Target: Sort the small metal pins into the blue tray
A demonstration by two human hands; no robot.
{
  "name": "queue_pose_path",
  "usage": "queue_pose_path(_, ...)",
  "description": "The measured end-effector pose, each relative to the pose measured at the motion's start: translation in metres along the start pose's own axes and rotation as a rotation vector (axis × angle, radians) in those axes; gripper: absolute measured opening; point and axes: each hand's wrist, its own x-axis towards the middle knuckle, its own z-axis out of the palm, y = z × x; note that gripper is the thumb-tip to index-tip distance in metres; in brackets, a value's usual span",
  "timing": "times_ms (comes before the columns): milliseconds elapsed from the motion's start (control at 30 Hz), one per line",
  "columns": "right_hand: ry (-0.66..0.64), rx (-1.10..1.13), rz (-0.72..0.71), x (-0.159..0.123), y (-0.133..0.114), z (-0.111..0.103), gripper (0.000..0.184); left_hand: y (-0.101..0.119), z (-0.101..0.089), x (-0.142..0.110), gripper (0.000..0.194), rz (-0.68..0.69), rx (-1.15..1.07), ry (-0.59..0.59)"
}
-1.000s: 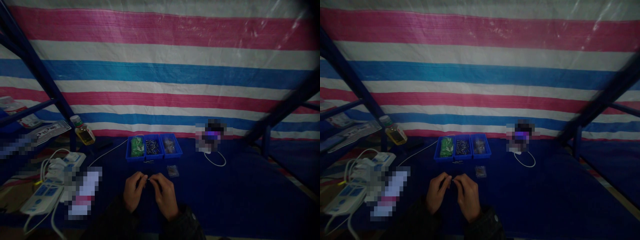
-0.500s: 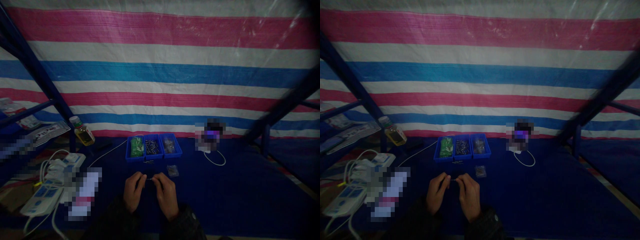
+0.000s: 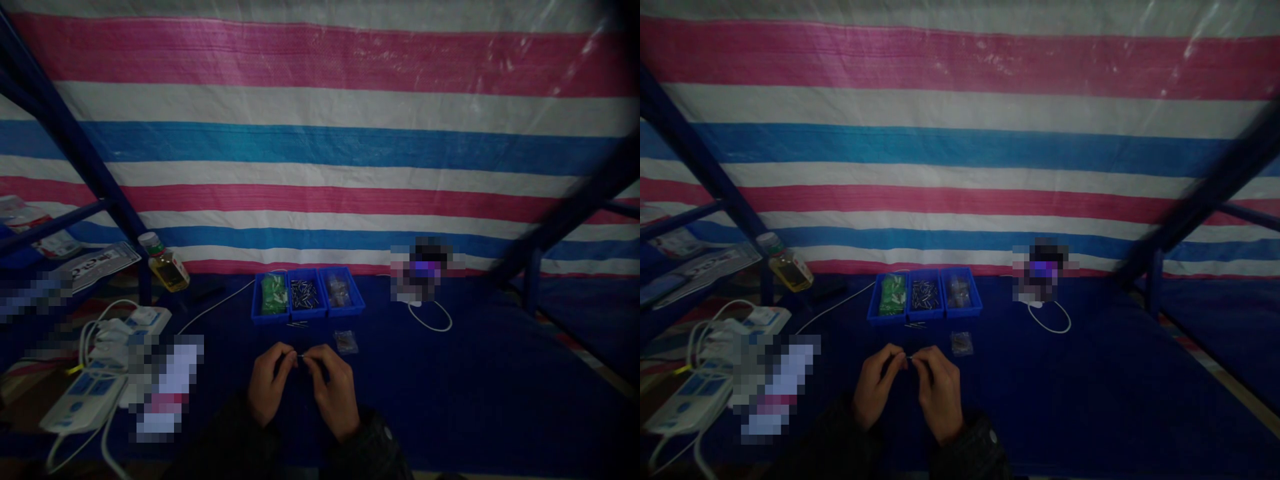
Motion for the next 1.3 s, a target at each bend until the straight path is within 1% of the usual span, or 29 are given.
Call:
queue_pose_path(100,-0.001,-0.006,0.000,0.0010,-0.0005,0.0005,0.021,0.0002,0.0007,0.0003,0.028,0.009,0.009,-0.011)
queue_pose_path(400,-0.047,-0.083,0.079,0.0006,0.0019,0.0012,0.019,0.0013,0.0020,0.0003,0.023,0.024,0.001,-0.043)
queue_pose_path(567,-0.041,-0.142,0.118,-0.0016,0.0064,0.0021,0.023,0.0005,0.0037,-0.0003,0.023,0.033,0.019,-0.042)
queue_pose_path(633,-0.044,-0.138,0.111,-0.0018,0.0070,0.0022,0.022,0.0002,0.0036,0.0000,0.023,0.030,0.021,-0.047)
queue_pose_path(700,-0.037,-0.111,0.072,-0.0013,0.0061,0.0019,0.018,-0.0001,0.0032,0.0004,0.023,0.022,0.014,-0.044)
queue_pose_path(833,-0.027,-0.074,0.001,0.0007,0.0022,0.0016,0.022,0.0003,0.0022,0.0014,0.025,0.002,0.000,-0.037)
queue_pose_path(900,-0.028,-0.073,0.012,0.0010,0.0015,0.0018,0.023,0.0012,0.0020,0.0015,0.026,0.004,-0.002,-0.033)
queue_pose_path(1133,-0.017,-0.123,0.057,-0.0009,0.0080,0.0042,0.022,0.0028,0.0018,0.0001,0.025,0.020,0.006,-0.024)
queue_pose_path(1300,-0.001,-0.161,0.079,-0.0017,0.0082,0.0027,0.029,0.0040,0.0012,-0.0001,0.025,0.030,0.005,-0.013)
